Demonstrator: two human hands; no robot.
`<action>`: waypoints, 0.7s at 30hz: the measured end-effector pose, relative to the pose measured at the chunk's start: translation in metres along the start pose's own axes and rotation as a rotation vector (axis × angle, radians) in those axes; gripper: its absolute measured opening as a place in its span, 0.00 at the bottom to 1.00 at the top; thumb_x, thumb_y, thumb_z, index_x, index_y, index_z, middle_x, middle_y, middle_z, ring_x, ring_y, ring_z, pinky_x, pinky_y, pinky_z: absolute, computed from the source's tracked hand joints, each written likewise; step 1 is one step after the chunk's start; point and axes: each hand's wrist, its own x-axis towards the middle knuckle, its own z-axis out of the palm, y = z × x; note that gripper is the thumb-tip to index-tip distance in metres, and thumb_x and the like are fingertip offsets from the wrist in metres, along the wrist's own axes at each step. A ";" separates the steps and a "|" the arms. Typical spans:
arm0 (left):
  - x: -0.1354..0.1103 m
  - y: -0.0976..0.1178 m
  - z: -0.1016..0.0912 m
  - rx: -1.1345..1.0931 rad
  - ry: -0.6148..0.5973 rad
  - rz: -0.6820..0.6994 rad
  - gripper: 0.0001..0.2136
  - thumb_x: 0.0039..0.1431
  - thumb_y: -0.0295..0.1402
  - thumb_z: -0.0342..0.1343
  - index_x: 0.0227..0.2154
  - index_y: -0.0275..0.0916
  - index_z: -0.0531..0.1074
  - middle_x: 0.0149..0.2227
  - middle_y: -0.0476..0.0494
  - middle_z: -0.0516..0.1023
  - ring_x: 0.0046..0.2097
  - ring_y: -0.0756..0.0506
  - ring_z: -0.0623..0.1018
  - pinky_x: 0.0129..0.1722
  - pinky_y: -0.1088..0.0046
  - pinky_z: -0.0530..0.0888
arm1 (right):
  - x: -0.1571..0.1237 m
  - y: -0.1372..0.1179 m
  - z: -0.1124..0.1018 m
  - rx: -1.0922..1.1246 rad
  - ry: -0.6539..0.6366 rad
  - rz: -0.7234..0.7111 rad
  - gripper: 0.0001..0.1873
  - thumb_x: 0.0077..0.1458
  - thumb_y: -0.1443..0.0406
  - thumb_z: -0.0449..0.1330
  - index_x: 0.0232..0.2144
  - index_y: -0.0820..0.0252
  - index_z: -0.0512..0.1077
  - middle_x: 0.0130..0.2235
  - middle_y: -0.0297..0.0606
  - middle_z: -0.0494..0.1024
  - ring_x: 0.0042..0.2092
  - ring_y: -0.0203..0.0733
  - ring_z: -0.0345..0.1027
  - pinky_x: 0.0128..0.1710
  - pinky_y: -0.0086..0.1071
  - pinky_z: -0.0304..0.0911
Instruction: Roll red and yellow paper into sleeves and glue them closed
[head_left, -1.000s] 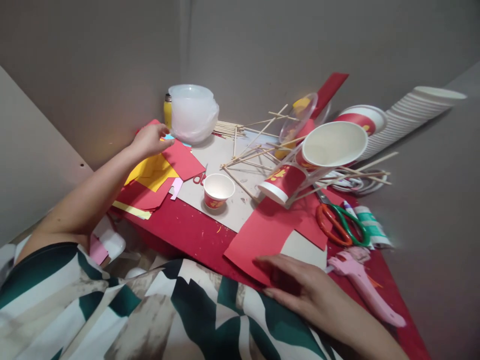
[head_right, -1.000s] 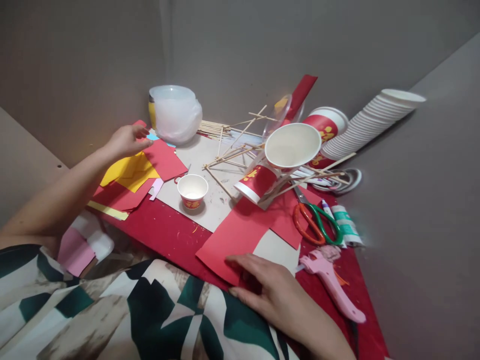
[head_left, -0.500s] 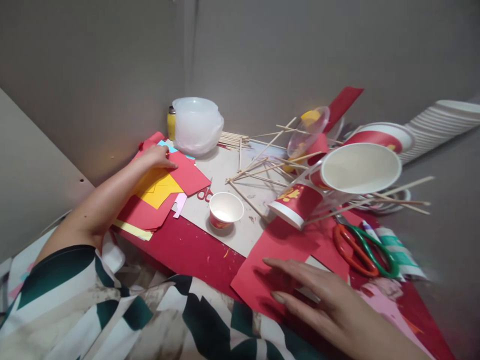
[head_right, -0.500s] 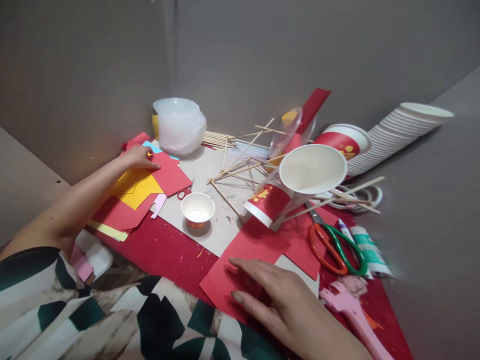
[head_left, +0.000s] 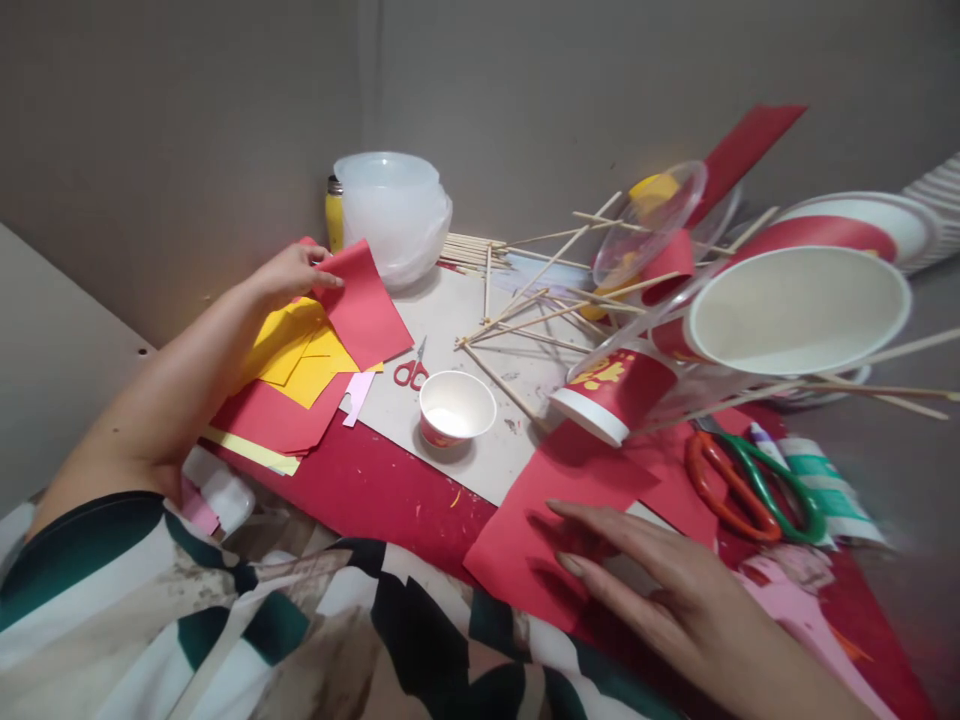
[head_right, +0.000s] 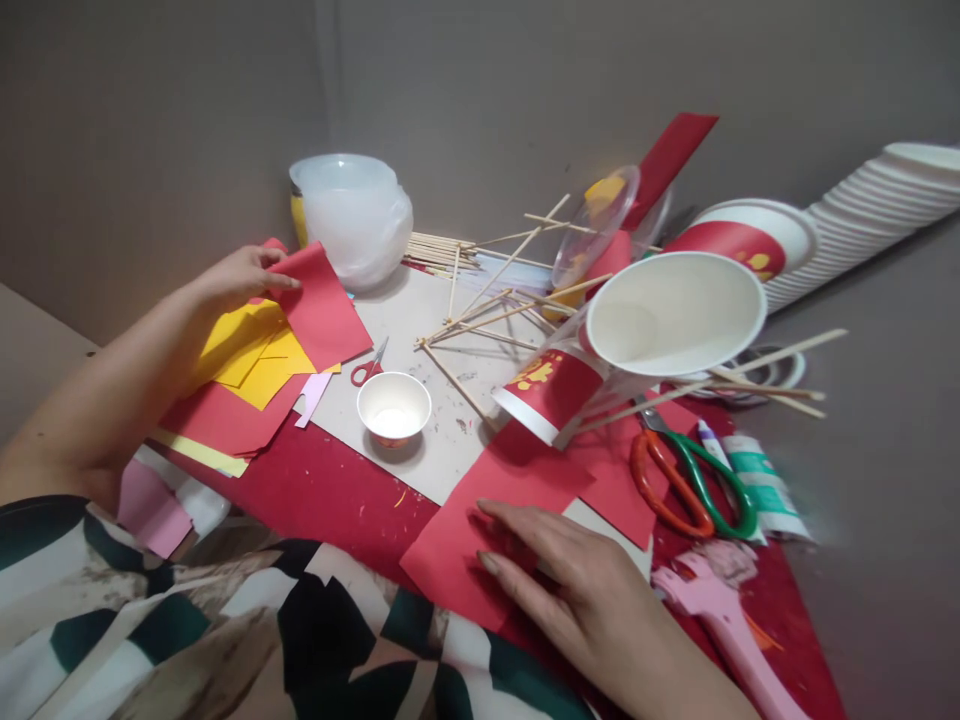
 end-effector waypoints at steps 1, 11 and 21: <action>-0.002 0.000 -0.003 -0.112 0.011 0.016 0.14 0.48 0.34 0.67 0.38 0.37 0.74 0.36 0.41 0.79 0.41 0.41 0.78 0.40 0.60 0.75 | 0.000 0.001 0.000 -0.001 0.004 0.004 0.15 0.61 0.57 0.59 0.49 0.52 0.77 0.46 0.41 0.84 0.43 0.47 0.81 0.41 0.39 0.79; -0.054 0.046 -0.011 -0.573 0.072 0.346 0.18 0.48 0.36 0.67 0.43 0.44 0.75 0.45 0.54 0.82 0.50 0.43 0.76 0.54 0.59 0.75 | 0.001 0.002 0.003 0.048 0.076 0.073 0.15 0.61 0.59 0.58 0.48 0.55 0.76 0.41 0.41 0.85 0.39 0.44 0.81 0.41 0.39 0.78; -0.123 0.117 0.035 -0.543 -0.157 0.505 0.17 0.48 0.32 0.65 0.43 0.50 0.78 0.42 0.56 0.82 0.52 0.36 0.79 0.40 0.64 0.79 | 0.000 0.000 -0.005 0.472 0.395 0.349 0.26 0.58 0.44 0.56 0.46 0.54 0.78 0.38 0.42 0.84 0.35 0.46 0.80 0.36 0.37 0.76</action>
